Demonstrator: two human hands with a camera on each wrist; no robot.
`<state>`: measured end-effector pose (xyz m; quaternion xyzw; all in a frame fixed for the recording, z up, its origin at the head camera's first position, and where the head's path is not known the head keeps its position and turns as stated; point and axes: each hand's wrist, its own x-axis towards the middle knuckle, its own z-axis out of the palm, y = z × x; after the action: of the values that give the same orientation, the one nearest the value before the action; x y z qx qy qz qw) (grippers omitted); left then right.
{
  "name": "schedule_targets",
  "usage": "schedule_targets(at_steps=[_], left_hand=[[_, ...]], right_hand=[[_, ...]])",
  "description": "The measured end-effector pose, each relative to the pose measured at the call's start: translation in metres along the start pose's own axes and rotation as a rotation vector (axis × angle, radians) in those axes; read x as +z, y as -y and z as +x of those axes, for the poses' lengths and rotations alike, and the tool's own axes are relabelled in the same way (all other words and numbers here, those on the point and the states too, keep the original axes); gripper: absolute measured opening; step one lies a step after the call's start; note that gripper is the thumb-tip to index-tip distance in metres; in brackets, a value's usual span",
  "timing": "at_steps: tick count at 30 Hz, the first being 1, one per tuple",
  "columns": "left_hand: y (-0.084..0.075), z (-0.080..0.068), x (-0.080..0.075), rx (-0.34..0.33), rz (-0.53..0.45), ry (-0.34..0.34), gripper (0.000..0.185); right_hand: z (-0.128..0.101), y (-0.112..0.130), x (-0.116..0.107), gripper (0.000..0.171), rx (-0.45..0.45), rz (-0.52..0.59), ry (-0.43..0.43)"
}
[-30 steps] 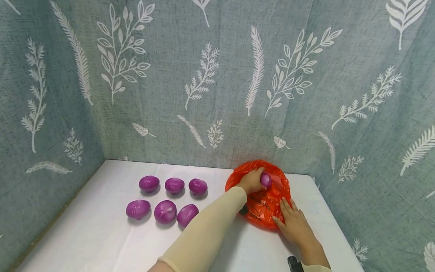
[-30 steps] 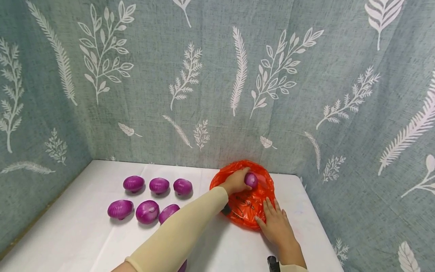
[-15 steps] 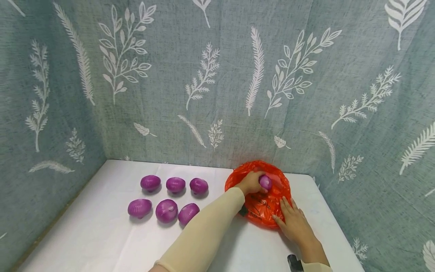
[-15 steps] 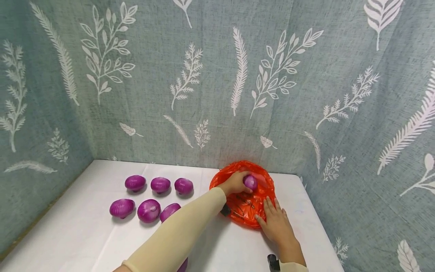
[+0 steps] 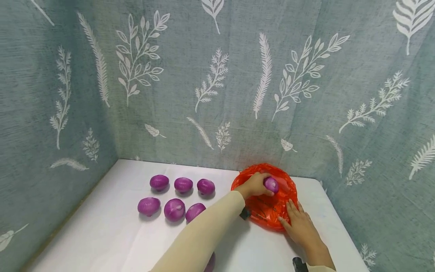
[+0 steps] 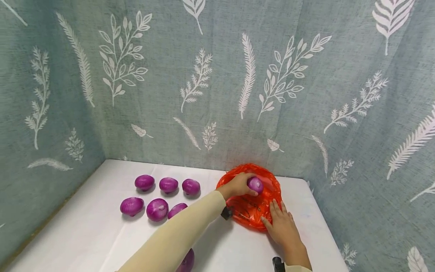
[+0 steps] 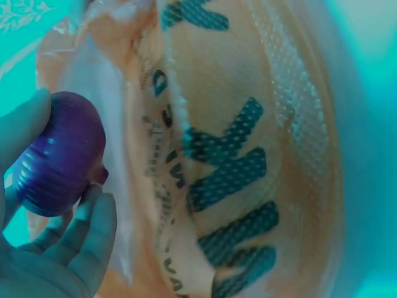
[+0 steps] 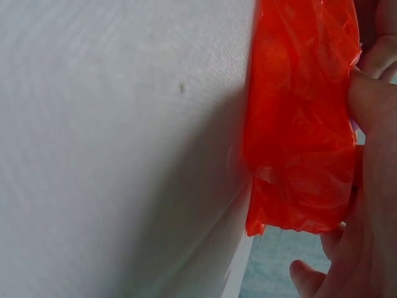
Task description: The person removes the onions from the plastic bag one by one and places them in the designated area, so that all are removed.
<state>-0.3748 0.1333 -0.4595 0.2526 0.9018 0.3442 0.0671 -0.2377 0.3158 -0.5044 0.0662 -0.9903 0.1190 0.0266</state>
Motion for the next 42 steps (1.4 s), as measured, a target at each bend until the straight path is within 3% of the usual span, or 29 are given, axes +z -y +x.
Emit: schedule_targets(at_steps=[8,26,42], left_hand=[[0.004,-0.013,-0.009,0.074,0.031,-0.015,0.076],[-0.001,-0.061,-0.043,0.116,0.062,-0.043,0.077],[0.017,-0.095,-0.061,0.166,0.038,-0.075,0.078]], right_hand=[[0.001,0.000,0.001,0.082,-0.009,-0.006,0.013],[0.001,-0.004,0.000,0.090,0.003,-0.005,0.051],[-0.001,0.001,-0.002,0.082,-0.044,-0.011,0.008]])
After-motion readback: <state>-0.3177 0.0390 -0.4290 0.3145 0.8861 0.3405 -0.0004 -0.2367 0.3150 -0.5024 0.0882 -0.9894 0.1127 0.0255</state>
